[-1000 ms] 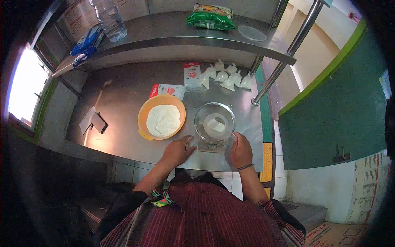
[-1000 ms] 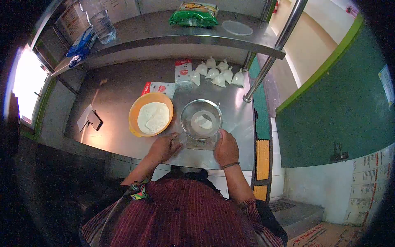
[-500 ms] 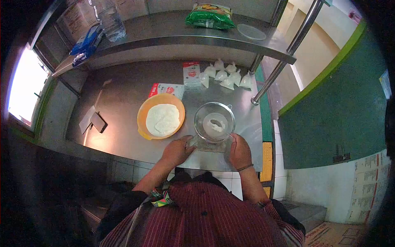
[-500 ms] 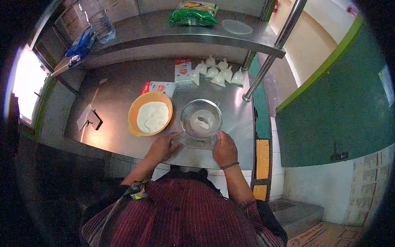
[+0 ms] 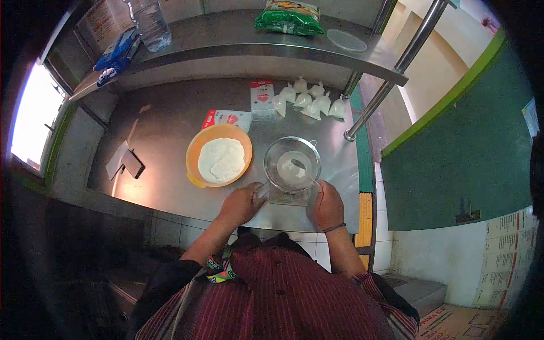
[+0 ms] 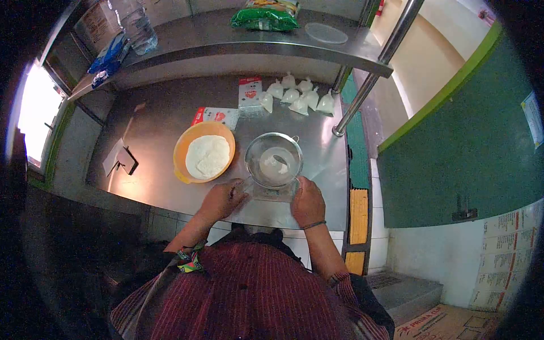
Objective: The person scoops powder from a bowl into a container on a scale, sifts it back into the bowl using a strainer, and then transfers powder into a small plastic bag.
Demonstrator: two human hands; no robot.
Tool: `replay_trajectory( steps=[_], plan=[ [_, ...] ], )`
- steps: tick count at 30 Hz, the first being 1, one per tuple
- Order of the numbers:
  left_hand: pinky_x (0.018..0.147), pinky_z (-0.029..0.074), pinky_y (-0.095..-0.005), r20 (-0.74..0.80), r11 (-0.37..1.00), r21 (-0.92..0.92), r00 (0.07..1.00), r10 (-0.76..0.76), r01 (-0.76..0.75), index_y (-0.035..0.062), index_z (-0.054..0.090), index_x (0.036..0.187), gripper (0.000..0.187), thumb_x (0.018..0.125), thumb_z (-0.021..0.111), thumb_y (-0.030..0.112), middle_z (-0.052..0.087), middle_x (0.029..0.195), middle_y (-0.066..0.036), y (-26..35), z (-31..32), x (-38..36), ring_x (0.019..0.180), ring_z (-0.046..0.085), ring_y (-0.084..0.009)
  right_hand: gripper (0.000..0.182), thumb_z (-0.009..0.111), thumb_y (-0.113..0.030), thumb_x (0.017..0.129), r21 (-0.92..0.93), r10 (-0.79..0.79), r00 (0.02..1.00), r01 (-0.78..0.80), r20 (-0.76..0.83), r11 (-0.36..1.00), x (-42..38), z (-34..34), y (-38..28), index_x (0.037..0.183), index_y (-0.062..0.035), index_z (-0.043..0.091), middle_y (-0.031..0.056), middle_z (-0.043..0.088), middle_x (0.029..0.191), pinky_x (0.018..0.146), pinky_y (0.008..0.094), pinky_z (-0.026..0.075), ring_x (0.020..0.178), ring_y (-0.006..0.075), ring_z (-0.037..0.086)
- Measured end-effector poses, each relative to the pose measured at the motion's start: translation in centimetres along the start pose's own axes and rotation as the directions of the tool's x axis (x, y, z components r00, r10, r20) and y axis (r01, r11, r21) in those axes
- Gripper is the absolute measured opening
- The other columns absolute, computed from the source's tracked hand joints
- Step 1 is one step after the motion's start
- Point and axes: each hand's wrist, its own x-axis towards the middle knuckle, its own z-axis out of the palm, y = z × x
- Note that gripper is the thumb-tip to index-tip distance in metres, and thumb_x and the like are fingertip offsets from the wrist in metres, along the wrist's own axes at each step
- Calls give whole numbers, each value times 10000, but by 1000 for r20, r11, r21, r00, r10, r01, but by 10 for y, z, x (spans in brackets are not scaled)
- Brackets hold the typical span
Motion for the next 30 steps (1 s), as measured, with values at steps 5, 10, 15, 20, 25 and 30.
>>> replay_trajectory(
  steps=[5,10,15,20,25,30],
  plan=[
    [754,563,-469,-122,994,22,986,110,-108,73,640,1326,534,905,735,386,721,877,-191,-11,9,1,816,711,-378,316,493,-122,992,27,1,999,0,-44,1000,5,-4,2,1276,-12,578,244,652,1110,938,518,501,1047,435,631],
    [751,563,-479,-83,999,21,995,49,-47,92,645,1322,516,903,735,380,719,855,-188,-7,7,1,809,710,-383,323,494,-127,990,11,24,1000,-24,-17,1000,-5,-3,3,1275,-2,580,252,656,1128,939,516,498,1044,435,632],
    [744,560,-483,-88,998,10,994,61,-60,93,642,1322,512,903,736,370,716,850,-186,-7,8,0,793,705,-384,315,454,-150,1026,80,-8,1000,7,12,997,-15,0,-3,1265,7,586,257,659,1129,931,507,500,1041,437,632],
    [760,555,-489,-92,997,-6,993,77,-78,90,641,1321,505,905,740,357,719,881,-203,-7,8,0,824,708,-384,318,443,-153,1036,40,11,999,-9,-36,999,-11,-11,-8,1271,11,584,255,660,1129,928,503,502,1040,439,633],
    [786,552,-505,-81,999,24,996,47,-45,90,631,1325,502,920,727,370,721,879,-197,-5,7,-1,879,706,-401,323,440,-147,1032,-36,34,999,-35,-35,999,-12,-6,-2,1277,8,583,257,661,1142,933,505,505,1055,440,637],
    [788,555,-493,-145,991,15,980,137,-136,90,645,1317,511,908,738,382,724,915,-205,-11,13,3,875,705,-393,337,456,-133,1007,80,35,999,-38,41,996,-14,-2,-9,1285,1,594,262,667,1148,942,503,512,1065,441,644]
  ],
)
